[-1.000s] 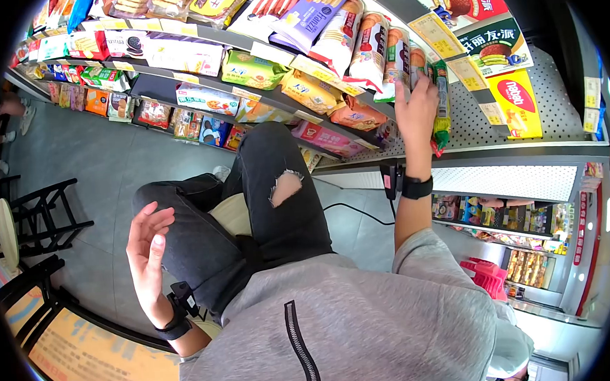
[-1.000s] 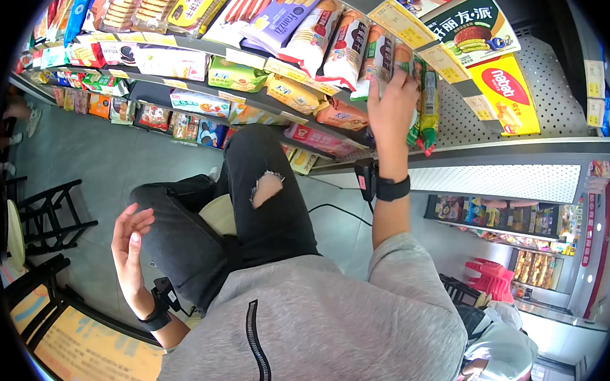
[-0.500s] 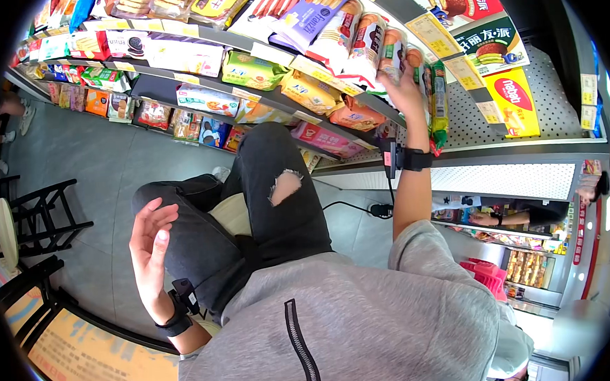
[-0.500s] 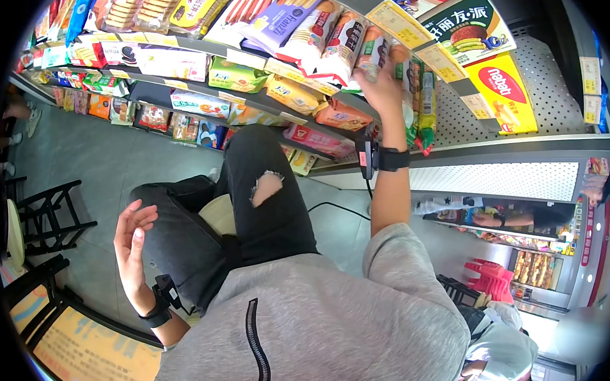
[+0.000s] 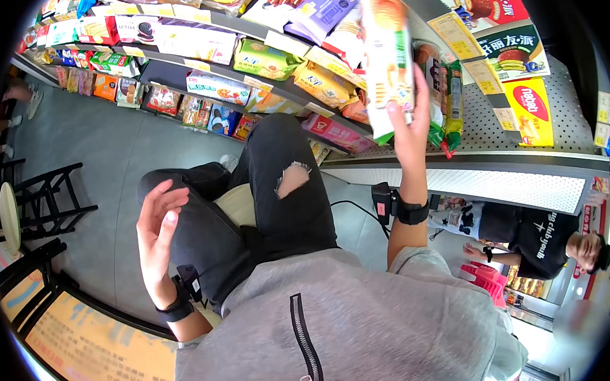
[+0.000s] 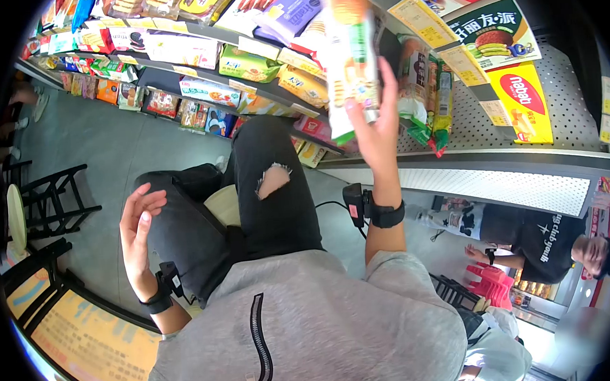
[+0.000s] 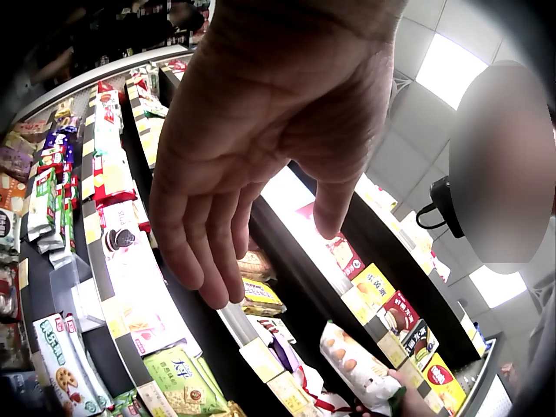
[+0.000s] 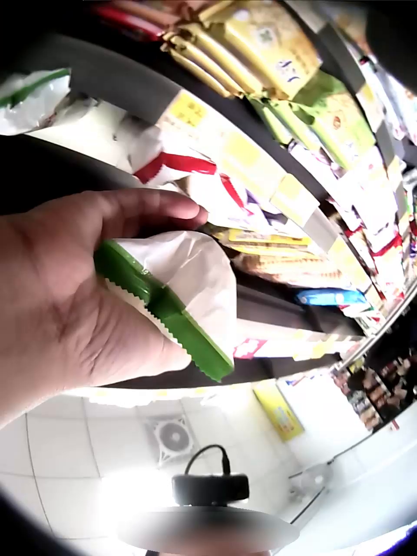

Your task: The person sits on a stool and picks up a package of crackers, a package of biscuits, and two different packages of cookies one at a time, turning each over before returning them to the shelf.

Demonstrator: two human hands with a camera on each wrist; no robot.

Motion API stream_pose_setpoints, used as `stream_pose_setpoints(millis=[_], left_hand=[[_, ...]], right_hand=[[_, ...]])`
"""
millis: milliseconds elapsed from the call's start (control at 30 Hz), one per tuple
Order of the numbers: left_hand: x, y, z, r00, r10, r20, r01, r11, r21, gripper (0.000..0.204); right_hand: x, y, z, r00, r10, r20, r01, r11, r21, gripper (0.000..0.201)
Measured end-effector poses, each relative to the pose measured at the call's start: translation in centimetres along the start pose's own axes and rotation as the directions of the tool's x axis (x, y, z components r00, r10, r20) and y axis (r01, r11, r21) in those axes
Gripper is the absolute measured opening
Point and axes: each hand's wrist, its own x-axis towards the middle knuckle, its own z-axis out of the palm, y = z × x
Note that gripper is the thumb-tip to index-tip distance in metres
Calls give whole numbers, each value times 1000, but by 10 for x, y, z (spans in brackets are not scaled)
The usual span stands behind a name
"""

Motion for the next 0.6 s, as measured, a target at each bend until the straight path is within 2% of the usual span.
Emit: stream_pose_setpoints(millis=[67,100,200,233,267,300,333,367,400,433,500,600], left_hand=[[3,-2,2,1000,4,-3,-4,1000,-29,48],[5,-4,3,1000,9,-10,-9,999,-40,48],[8,-7,2,999,-3,-32,4,1000,26,55],[9,-9,2,997,26,-75,-29,999,-43,53],[9,-12,-1,992,55,-118,-68,991,-111,51],[9,-18,-7,991,35,-129,-48,994,-98,51],[10,-26,-12,981,75,-177,-122,953,-276,53],[8,-29,-15,967,109,-230,-203,874,-441,54],[4,-29,-19,967,92,-238,-202,844,-497,56],[1,-28,-20,934,-25,-355,-193,804,-562,55],[-5,-30,-25,927,33,-375,-166,929,-330,53],[-10,-25,-26,942,16,-335,-136,932,-337,51]], right_hand=[[-8,-3,15,984,-77,161,94,990,-101,72],[-15,-8,25,973,16,229,-23,999,27,76],[-24,-18,50,902,-70,426,81,997,-6,80],[-27,-21,59,880,-83,467,93,996,3,78],[-29,-27,66,844,-66,533,57,998,33,76],[-30,-31,71,803,-54,593,23,998,59,75],[-30,-33,76,770,-80,633,42,996,75,73],[-30,-36,82,743,-149,652,145,988,60,73],[-29,-40,85,705,-140,695,187,982,9,72],[-29,-41,87,665,-130,735,236,971,-42,72],[-30,-40,92,663,-165,731,261,965,-18,70],[-25,-43,92,636,-104,764,253,964,-79,66]])
